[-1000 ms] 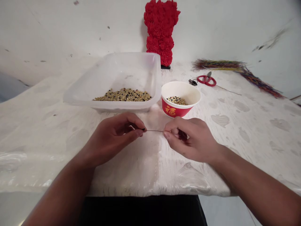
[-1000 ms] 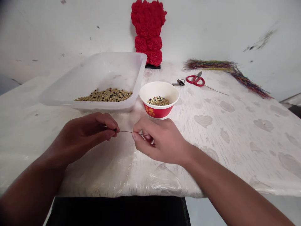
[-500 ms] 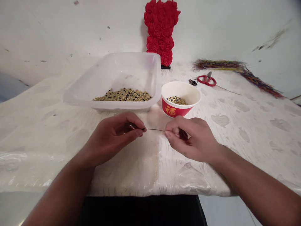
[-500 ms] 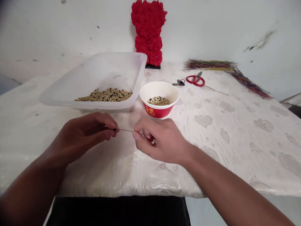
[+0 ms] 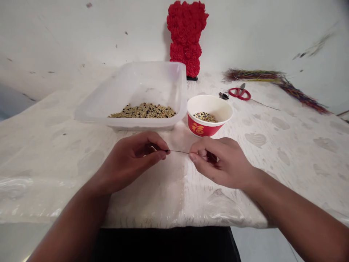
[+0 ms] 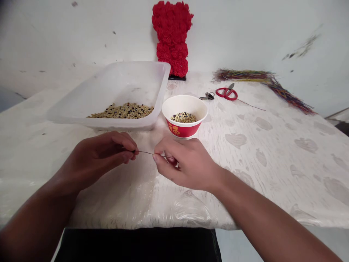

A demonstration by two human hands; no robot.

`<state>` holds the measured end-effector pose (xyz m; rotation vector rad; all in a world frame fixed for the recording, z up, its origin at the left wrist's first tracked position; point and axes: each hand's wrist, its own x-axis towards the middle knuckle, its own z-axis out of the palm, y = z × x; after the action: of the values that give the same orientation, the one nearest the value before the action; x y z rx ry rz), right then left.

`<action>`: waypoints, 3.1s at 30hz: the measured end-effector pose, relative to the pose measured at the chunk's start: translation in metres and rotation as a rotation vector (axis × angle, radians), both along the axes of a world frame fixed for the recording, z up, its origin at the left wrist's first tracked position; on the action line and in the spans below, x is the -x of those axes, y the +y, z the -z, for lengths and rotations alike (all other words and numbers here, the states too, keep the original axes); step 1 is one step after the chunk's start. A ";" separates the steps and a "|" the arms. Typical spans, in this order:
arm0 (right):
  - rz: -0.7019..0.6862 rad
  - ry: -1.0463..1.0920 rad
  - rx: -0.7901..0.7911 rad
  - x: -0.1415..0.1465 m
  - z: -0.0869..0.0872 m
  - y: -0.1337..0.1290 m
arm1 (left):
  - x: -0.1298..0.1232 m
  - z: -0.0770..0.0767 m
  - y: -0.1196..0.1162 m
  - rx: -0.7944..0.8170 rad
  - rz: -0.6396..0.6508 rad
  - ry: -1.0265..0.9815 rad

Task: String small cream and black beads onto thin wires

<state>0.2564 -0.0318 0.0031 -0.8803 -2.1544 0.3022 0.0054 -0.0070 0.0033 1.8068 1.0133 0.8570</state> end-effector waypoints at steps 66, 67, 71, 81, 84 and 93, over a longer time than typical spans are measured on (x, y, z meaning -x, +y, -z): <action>0.519 0.046 -0.911 -0.038 -0.169 -0.019 | -0.009 0.021 0.015 0.094 0.076 0.076; 0.507 0.012 -0.749 -0.037 -0.162 -0.012 | -0.009 0.022 0.015 0.093 0.069 0.078; 0.463 -0.302 -0.049 -0.041 -0.121 0.010 | -0.009 0.023 0.015 0.090 0.050 0.084; 0.103 -0.385 0.137 -0.009 -0.042 -0.009 | -0.014 0.015 0.004 0.078 0.112 0.177; 0.007 -0.373 0.128 0.005 -0.026 -0.008 | -0.015 0.008 -0.004 0.069 0.135 0.223; -0.091 -0.255 0.210 0.007 -0.005 -0.008 | -0.006 -0.003 -0.020 0.102 0.057 0.222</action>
<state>0.2499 -0.0396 0.0084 -0.9834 -2.4354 0.4925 0.0118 -0.0268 0.0063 1.8629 1.1185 0.5678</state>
